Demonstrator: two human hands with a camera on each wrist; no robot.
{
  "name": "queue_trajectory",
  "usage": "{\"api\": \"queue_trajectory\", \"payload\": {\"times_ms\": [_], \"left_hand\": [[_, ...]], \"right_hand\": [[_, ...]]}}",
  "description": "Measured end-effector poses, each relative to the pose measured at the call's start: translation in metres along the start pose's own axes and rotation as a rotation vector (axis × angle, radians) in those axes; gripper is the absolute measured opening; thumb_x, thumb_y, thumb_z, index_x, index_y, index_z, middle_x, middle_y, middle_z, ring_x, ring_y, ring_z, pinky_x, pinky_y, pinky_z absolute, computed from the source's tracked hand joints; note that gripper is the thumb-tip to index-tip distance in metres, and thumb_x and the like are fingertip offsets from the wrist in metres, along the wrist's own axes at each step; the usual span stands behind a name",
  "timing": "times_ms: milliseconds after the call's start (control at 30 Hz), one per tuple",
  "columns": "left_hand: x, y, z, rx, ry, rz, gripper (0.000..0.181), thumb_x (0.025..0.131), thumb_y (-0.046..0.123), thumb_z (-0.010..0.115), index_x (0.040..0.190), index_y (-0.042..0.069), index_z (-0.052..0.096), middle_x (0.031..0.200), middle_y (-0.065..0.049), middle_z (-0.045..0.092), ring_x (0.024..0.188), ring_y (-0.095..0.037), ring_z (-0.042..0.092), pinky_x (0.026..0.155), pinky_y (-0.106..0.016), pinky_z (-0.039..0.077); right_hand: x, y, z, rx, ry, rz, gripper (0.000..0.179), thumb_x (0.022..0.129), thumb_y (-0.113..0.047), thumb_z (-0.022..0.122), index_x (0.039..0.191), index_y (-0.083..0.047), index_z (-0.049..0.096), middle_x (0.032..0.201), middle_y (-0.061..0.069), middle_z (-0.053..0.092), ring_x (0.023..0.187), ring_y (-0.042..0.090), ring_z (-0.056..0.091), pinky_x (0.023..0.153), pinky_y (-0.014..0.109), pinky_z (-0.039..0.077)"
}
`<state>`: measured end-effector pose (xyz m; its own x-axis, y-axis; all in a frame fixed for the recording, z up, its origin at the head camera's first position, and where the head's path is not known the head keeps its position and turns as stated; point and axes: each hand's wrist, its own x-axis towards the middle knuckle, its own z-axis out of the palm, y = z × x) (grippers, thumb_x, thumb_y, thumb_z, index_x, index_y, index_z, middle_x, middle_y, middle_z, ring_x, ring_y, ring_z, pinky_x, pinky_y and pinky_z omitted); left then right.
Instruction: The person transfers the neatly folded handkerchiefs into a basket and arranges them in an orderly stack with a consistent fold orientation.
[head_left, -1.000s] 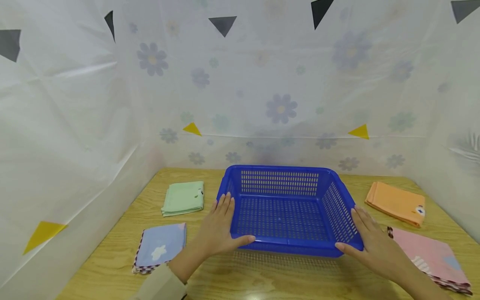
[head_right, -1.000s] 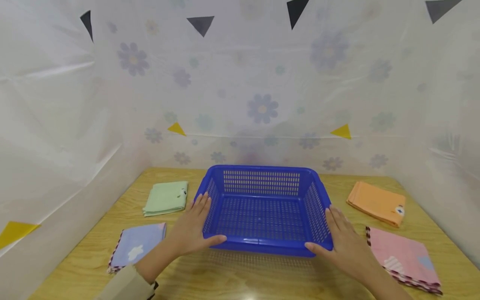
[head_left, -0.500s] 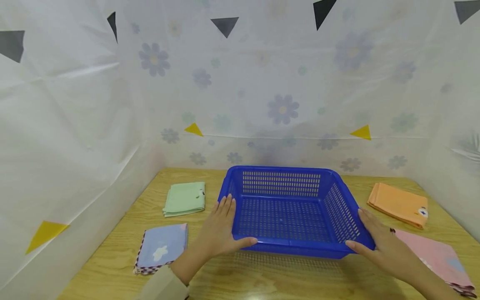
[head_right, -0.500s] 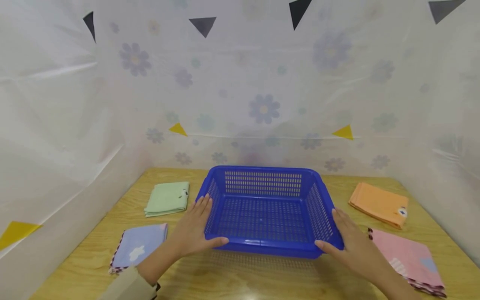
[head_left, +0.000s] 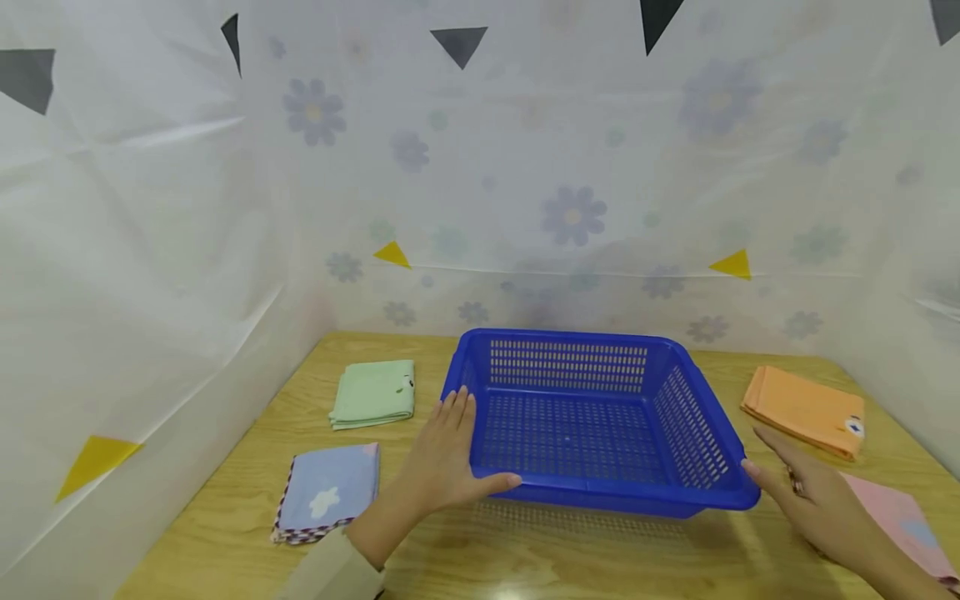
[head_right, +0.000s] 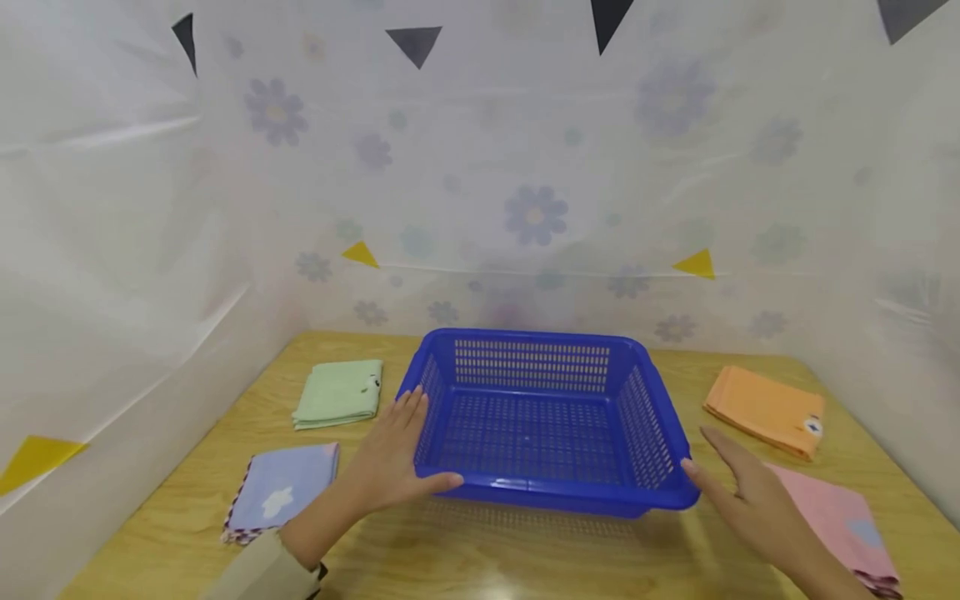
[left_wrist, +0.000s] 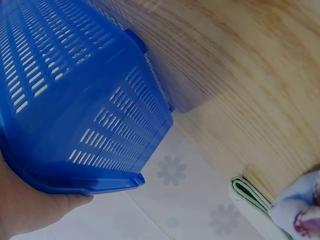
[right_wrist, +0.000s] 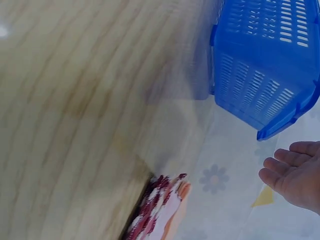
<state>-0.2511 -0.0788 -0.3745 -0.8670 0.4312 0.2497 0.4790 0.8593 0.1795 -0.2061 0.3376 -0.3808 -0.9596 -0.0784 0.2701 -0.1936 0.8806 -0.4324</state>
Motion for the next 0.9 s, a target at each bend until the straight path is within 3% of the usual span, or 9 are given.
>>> {"api": "queue_trajectory", "payload": {"times_ms": [33, 67, 133, 200, 300, 367, 500, 767, 900], "left_hand": [[0.000, 0.000, 0.000, 0.000, -0.001, -0.003, 0.123, 0.068, 0.091, 0.019, 0.146, -0.005, 0.018, 0.153, -0.023, 0.016, 0.143, -0.035, 0.013, 0.118, -0.046, 0.014], [0.000, 0.000, 0.000, 0.000, 0.000, -0.003, 0.123, 0.068, 0.091, 0.020, 0.146, -0.005, 0.018, 0.153, -0.023, 0.016, 0.143, -0.035, 0.013, 0.118, -0.046, 0.014], [0.000, 0.001, 0.000, -0.003, 0.001, -0.005, 0.123, 0.068, 0.091, 0.020, 0.146, -0.005, 0.018, 0.153, -0.022, 0.016, 0.143, -0.035, 0.013, 0.118, -0.046, 0.014], [0.000, 0.001, 0.000, -0.002, 0.003, -0.005, 0.123, 0.069, 0.091, 0.020, 0.146, -0.005, 0.018, 0.153, -0.022, 0.016, 0.143, -0.035, 0.013, 0.118, -0.046, 0.014], [0.000, 0.001, 0.000, 0.000, 0.002, -0.006, 0.123, 0.069, 0.091, 0.021, 0.146, -0.004, 0.018, 0.153, -0.022, 0.016, 0.143, -0.035, 0.013, 0.118, -0.045, 0.014], [0.000, 0.001, 0.000, 0.002, 0.002, -0.007, 0.123, 0.068, 0.091, 0.020, 0.146, -0.005, 0.019, 0.153, -0.022, 0.016, 0.143, -0.035, 0.013, 0.118, -0.045, 0.014], [0.000, 0.001, 0.000, 0.002, 0.001, -0.009, 0.124, 0.068, 0.092, 0.019, 0.146, -0.005, 0.019, 0.153, -0.022, 0.016, 0.143, -0.035, 0.013, 0.118, -0.046, 0.014], [-0.001, 0.001, 0.000, -0.007, -0.001, -0.009, 0.125, 0.067, 0.092, 0.017, 0.146, -0.005, 0.019, 0.153, -0.023, 0.016, 0.143, -0.035, 0.013, 0.118, -0.046, 0.014], [-0.001, 0.001, -0.001, -0.013, -0.003, -0.011, 0.126, 0.066, 0.093, 0.016, 0.146, -0.005, 0.018, 0.153, -0.022, 0.015, 0.143, -0.035, 0.012, 0.118, -0.046, 0.013]], "right_hand": [[0.000, 0.002, 0.000, 0.006, -0.002, 0.019, 0.057, 0.099, -0.032, 0.043, 0.144, 0.000, 0.030, 0.085, 0.013, 0.053, 0.051, 0.006, 0.031, 0.045, 0.025, 0.025], [-0.001, 0.004, -0.001, 0.014, -0.006, 0.036, 0.057, 0.099, -0.033, 0.041, 0.143, 0.001, 0.030, 0.082, 0.013, 0.051, 0.050, 0.006, 0.032, 0.043, 0.025, 0.025], [-0.001, 0.009, -0.003, 0.018, -0.028, 0.073, 0.058, 0.100, -0.035, 0.038, 0.142, 0.004, 0.030, 0.089, 0.025, 0.054, 0.056, 0.010, 0.047, 0.046, 0.025, 0.031], [0.000, 0.014, -0.005, 0.029, -0.065, 0.121, 0.062, 0.100, -0.039, 0.034, 0.143, 0.006, 0.027, 0.101, 0.034, 0.056, 0.070, 0.035, 0.061, 0.047, 0.028, 0.037], [0.003, 0.023, -0.007, 0.031, -0.106, 0.174, 0.069, 0.100, -0.043, 0.033, 0.142, 0.010, 0.023, 0.122, 0.044, 0.045, 0.103, 0.063, 0.046, 0.055, 0.040, 0.048], [0.004, 0.028, -0.007, 0.032, -0.117, 0.198, 0.072, 0.099, -0.045, 0.034, 0.142, 0.010, 0.021, 0.126, 0.045, 0.039, 0.111, 0.064, 0.036, 0.061, 0.049, 0.051], [0.005, 0.036, -0.007, 0.022, -0.109, 0.203, 0.075, 0.098, -0.045, 0.039, 0.141, 0.014, 0.021, 0.132, 0.046, 0.028, 0.111, 0.064, 0.036, 0.075, 0.064, 0.045], [0.004, 0.051, -0.007, 0.011, -0.130, 0.252, 0.079, 0.097, -0.047, 0.039, 0.140, 0.017, 0.017, 0.129, 0.050, 0.025, 0.111, 0.064, 0.036, 0.082, 0.064, 0.042], [0.003, 0.058, -0.006, -0.002, -0.149, 0.282, 0.082, 0.096, -0.049, 0.039, 0.139, 0.018, 0.015, 0.128, 0.051, 0.024, 0.109, 0.065, 0.036, 0.079, 0.064, 0.043]]}}
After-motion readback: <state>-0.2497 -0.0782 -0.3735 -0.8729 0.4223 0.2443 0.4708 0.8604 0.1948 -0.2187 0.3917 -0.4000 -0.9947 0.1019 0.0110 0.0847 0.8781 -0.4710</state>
